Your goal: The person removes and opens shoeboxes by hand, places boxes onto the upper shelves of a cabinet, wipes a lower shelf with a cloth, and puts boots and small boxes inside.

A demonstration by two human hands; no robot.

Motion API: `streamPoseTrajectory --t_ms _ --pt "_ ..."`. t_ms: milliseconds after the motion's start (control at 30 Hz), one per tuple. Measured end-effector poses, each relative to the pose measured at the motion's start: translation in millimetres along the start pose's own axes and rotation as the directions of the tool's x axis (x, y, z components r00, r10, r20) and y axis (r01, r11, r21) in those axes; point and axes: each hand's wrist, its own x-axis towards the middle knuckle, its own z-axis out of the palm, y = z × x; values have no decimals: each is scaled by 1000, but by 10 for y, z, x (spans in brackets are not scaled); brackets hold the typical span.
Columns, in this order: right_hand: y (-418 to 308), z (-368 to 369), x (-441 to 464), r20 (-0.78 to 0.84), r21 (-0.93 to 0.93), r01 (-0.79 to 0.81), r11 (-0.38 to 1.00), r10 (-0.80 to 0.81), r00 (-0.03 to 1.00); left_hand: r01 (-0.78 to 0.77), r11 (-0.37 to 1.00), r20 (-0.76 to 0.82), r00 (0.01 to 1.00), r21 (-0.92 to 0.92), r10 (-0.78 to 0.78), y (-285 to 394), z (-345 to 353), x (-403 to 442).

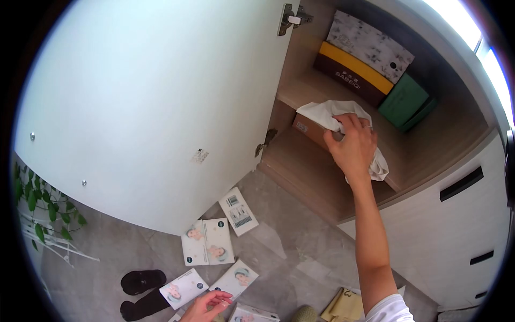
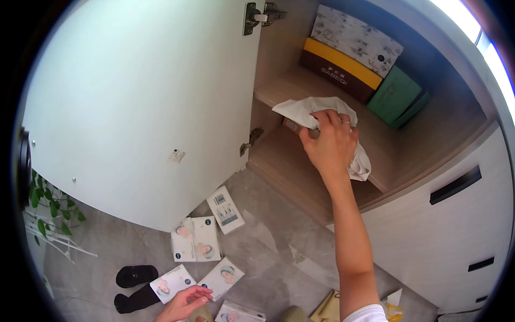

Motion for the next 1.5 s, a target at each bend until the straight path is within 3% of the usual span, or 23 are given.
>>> streamPoseTrajectory --t_ms 167,267,367,433,467,533,633,833,900,1000,1067,1267,1367,1500 --pt "37 27 -3 -32 27 46 999 -45 998 16 1000 -19 1000 17 -16 -42 -35 -67" --pt "43 21 16 -17 36 -9 999 9 1000 24 1000 -40 999 12 -23 -25 -26 -113" --pt "194 -11 3 7 162 -4 987 3 1000 23 1000 -40 999 16 -22 -46 -71 -152" --pt "259 -145 -96 -35 306 90 948 -83 996 22 1000 -35 999 16 -22 -79 -84 -174" --pt "221 -229 -185 -35 300 93 949 -87 996 14 1000 -51 999 2 -14 -120 -105 -187" --pt "139 -340 -330 -31 4 274 962 -274 961 1 1000 -66 998 -19 -2 -145 -137 -175" --pt "190 -55 -308 -92 -128 305 944 -318 944 52 998 -78 995 -24 -54 -144 -169 -162" --pt "2 204 -92 -112 -54 366 929 -370 922 14 1000 4 1000 4 -14 88 -136 -35" --pt "330 9 -348 -186 -64 293 954 -299 936 2 1000 0 1000 19 -2 81 -201 -22" --pt "516 -216 -457 -164 -130 336 933 -354 921 18 998 -61 998 -64 -22 -247 -355 -9" --pt "450 -212 -401 -182 -82 372 925 -381 906 62 993 -86 994 -97 -70 -263 -356 -33" --pt "37 143 -106 -210 -93 397 913 -408 889 -2 997 19 1000 -76 3 -23 -228 279" --pt "494 -156 -436 -244 -105 313 944 -330 912 3 994 34 999 -106 1 -189 -381 240" --pt "460 -240 -434 -197 -205 357 911 -395 897 23 992 -65 997 -125 -32 -361 -434 186"
